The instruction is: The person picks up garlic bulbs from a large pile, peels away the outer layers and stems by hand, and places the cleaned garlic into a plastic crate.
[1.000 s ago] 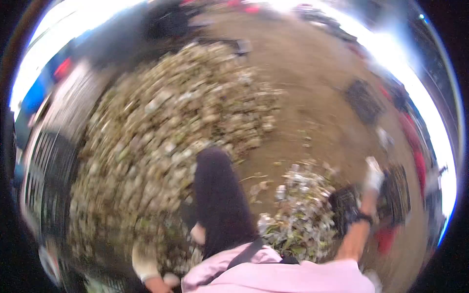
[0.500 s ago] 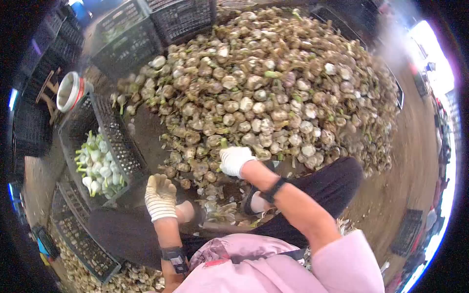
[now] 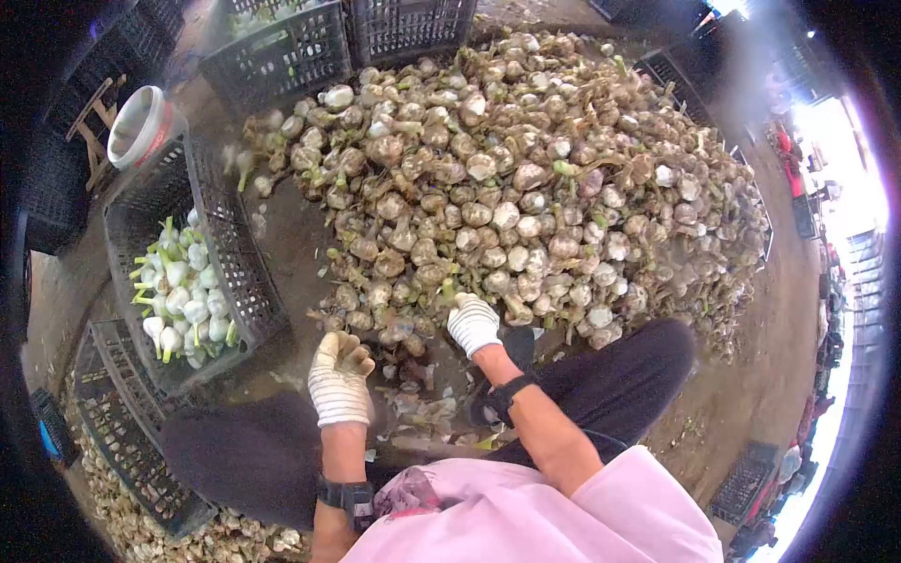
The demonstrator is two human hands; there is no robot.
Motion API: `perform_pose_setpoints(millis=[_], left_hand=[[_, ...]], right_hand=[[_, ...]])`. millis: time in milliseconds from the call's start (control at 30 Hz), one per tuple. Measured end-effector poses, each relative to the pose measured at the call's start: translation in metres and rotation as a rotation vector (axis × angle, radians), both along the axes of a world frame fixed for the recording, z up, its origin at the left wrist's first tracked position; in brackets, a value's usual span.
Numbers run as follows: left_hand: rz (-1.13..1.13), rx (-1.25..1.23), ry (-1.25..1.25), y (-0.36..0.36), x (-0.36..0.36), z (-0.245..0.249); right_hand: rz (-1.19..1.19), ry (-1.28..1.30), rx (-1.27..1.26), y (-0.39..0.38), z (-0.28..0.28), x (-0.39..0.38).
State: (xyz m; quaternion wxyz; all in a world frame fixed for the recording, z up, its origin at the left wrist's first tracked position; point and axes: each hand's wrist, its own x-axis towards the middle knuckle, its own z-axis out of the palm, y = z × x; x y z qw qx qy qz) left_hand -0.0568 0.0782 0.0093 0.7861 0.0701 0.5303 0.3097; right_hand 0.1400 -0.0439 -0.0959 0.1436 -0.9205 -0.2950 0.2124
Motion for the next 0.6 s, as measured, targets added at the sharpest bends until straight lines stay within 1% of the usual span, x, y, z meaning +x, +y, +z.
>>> perform_pose_setpoints(millis=[33,67,133,167,200,233,267,300,333,367,400,433,467,500,533,567,600], left_hand=[[-0.012,0.023,-0.005,-0.002,0.001,-0.002],[-0.023,0.047,-0.008,-0.005,0.001,-0.005],[-0.041,0.070,0.025,-0.008,0.006,-0.006],[-0.055,0.086,0.056,-0.011,0.010,-0.008],[-0.099,0.073,0.065,-0.013,0.008,-0.021],[-0.148,0.149,0.124,-0.019,0.008,-0.014],[-0.219,0.236,0.147,-0.026,0.015,-0.006],[-0.357,0.343,0.057,-0.029,0.009,-0.020],[-0.330,0.265,0.111,-0.027,0.013,-0.034],[-0.403,0.275,0.136,-0.029,0.027,-0.025],[-0.479,0.288,0.209,-0.038,0.042,0.010],[-0.534,0.266,0.269,-0.047,0.047,0.041],[-0.561,0.238,0.312,-0.056,0.046,0.072],[-0.637,0.206,0.129,-0.047,0.043,0.046],[-0.717,0.165,-0.049,-0.038,0.039,0.020],[-0.844,0.038,-0.383,-0.034,0.041,0.003],[-0.864,0.050,-0.394,-0.038,0.047,0.008]], right_hand=[[-0.110,-0.087,0.124,0.005,0.014,-0.001],[-0.181,-0.022,0.141,0.009,0.029,0.002],[-0.143,-0.080,0.011,0.026,0.026,0.006],[-0.028,0.081,-0.123,0.032,0.014,0.013],[0.083,0.129,-0.216,0.035,0.012,0.011],[0.068,0.133,-0.139,0.033,0.014,0.006],[0.624,-0.100,-0.472,0.037,-0.025,0.009],[0.777,-0.413,-0.271,0.026,0.015,0.003],[0.638,-0.348,-0.248,0.024,-0.026,0.005],[0.498,-0.290,-0.214,0.021,-0.067,0.007],[0.613,-0.232,-0.227,0.018,0.011,0.007],[0.349,-0.001,0.256,0.013,-0.034,0.012],[0.346,0.210,0.299,0.012,-0.013,0.011],[0.323,0.420,0.329,0.012,0.009,0.009],[0.221,0.754,0.487,0.001,0.049,0.005],[0.227,0.869,0.664,-0.008,0.078,0.006],[0.242,0.984,0.840,-0.015,0.094,0.008]])
